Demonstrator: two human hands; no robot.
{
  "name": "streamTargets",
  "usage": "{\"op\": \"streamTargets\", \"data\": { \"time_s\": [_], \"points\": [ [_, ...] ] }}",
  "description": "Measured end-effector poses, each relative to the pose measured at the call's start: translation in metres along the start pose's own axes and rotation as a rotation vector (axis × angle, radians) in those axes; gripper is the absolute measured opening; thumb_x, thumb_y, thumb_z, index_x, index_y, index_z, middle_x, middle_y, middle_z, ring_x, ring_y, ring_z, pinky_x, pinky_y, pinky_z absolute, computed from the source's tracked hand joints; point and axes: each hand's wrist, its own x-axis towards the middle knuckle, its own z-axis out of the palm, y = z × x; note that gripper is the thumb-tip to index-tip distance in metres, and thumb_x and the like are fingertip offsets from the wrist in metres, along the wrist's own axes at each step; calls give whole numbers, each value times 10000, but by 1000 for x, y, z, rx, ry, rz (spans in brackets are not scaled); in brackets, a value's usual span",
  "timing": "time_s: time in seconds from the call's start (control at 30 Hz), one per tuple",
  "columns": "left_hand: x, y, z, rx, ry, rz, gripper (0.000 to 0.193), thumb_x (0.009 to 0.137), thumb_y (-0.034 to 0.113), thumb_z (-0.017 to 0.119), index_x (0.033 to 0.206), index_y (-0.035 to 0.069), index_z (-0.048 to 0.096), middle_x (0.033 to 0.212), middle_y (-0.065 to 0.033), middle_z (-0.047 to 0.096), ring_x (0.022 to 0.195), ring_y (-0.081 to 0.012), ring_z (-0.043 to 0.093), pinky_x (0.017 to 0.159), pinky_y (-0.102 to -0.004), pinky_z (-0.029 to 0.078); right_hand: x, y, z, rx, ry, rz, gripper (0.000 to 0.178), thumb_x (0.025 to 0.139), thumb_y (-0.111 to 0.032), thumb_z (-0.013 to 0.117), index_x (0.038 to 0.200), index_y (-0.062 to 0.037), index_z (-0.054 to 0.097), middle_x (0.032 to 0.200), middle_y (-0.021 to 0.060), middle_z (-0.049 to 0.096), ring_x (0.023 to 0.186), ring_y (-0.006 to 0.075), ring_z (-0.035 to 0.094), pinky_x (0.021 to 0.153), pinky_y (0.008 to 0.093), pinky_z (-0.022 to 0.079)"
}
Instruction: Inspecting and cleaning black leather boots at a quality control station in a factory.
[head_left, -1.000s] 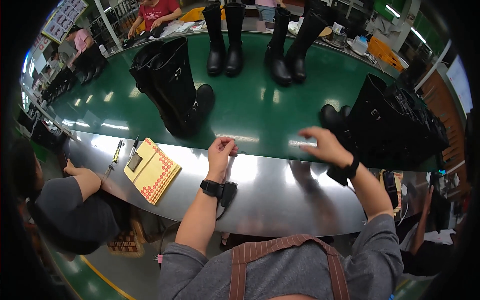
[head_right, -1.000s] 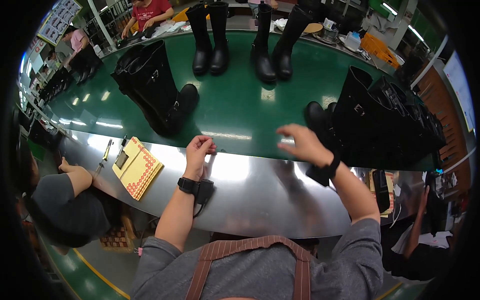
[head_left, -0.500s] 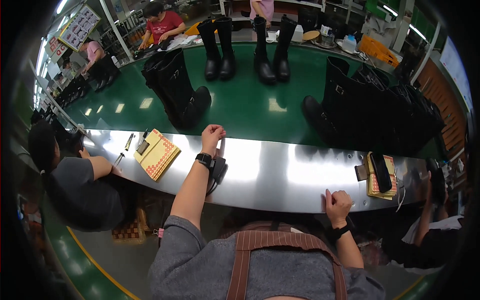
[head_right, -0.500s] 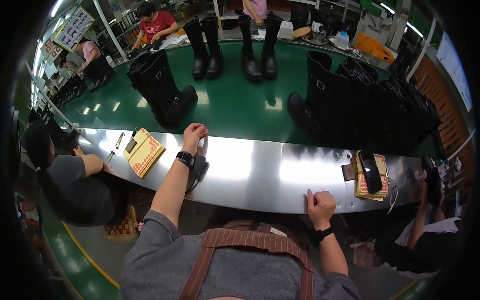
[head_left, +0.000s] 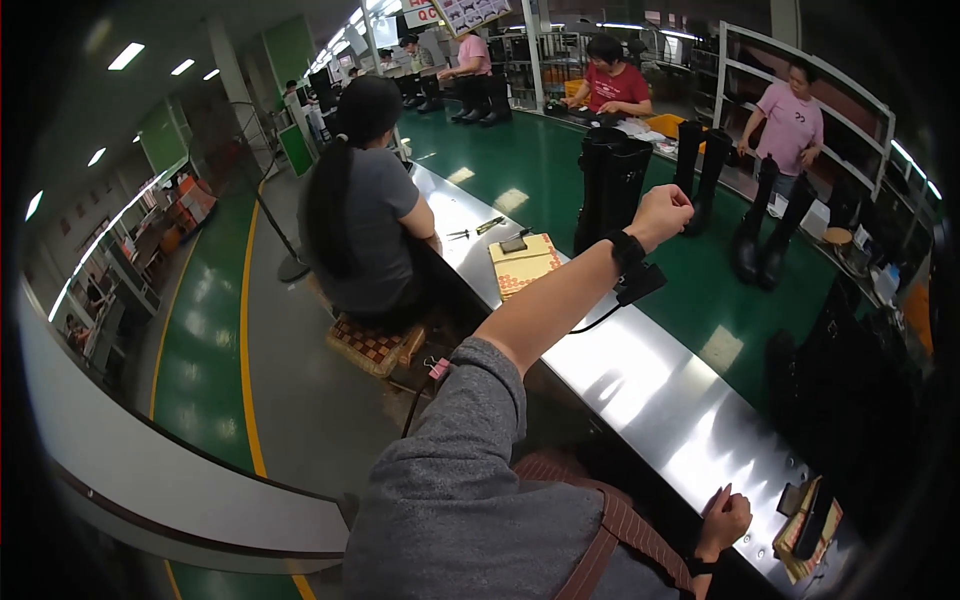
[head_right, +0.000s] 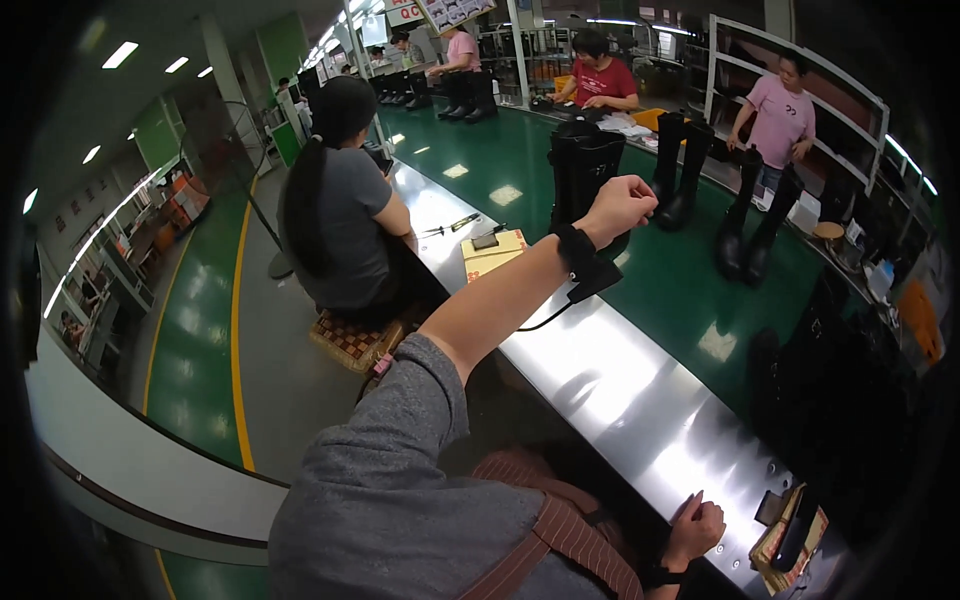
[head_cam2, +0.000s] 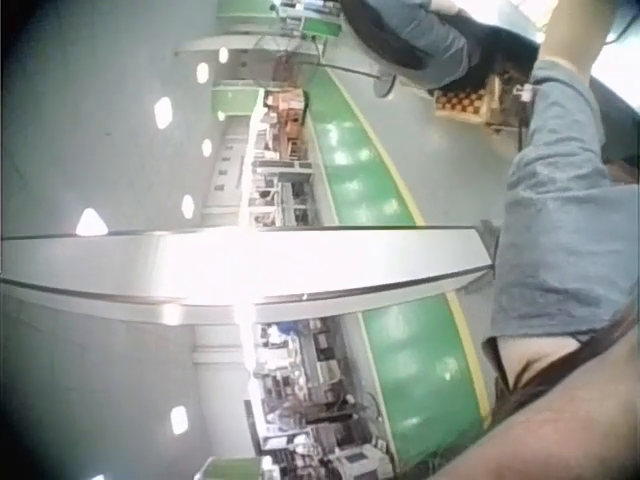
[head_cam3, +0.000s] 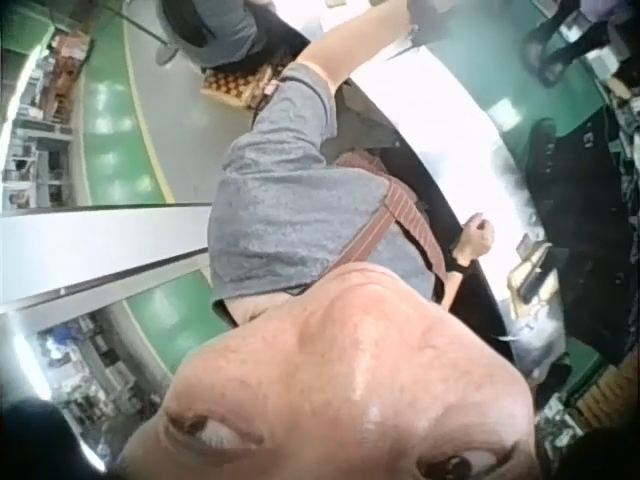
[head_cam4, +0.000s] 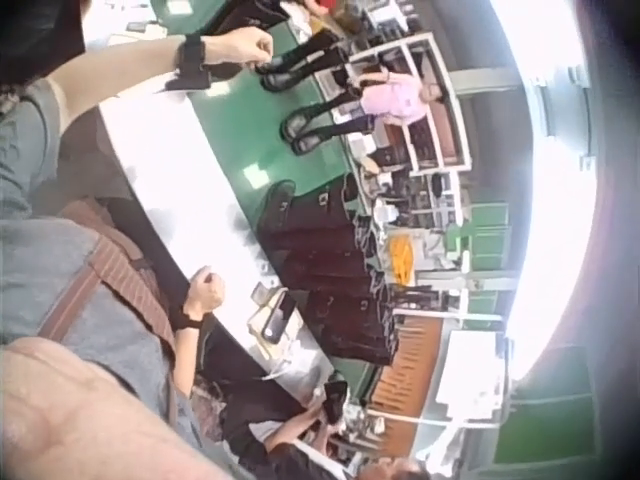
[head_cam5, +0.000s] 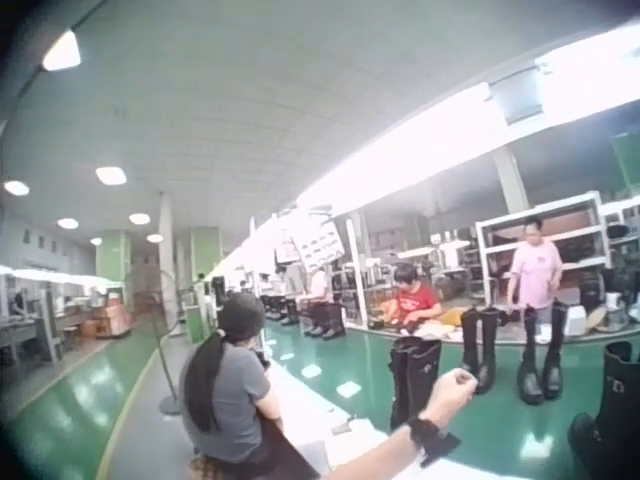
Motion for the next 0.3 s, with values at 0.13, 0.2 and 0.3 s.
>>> {"op": "streamTargets", "data": {
  "time_s": [0.13, 0.2, 0.3],
  "points": [
    [12, 15, 20, -21, 5, 35, 104, 747, 84, 637, 791, -9, 622, 681, -78, 642, 568, -142, 629, 532, -274, 502, 4, -5, 2, 11, -3, -36, 340, 863, -188, 627, 586, -53, 482, 598, 74, 495, 568, 261, 474, 583, 386, 364],
    [21, 16, 39, 13, -58, 22, 118, 732, 89, 636, 784, -17, 634, 701, -96, 657, 584, -163, 646, 543, -272, 514, 6, -6, 0, 10, -7, -45, 336, 860, -184, 628, 585, -55, 485, 590, 74, 494, 567, 258, 478, 581, 384, 364],
    [41, 25, 65, 143, -214, -42, 140, 781, 104, 641, 861, -11, 628, 764, -90, 647, 626, -143, 638, 562, -242, 511, 7, -4, 1, 4, 17, -49, 328, 854, -187, 637, 588, -59, 494, 580, 74, 494, 567, 254, 485, 581, 384, 364]
  ]
}}
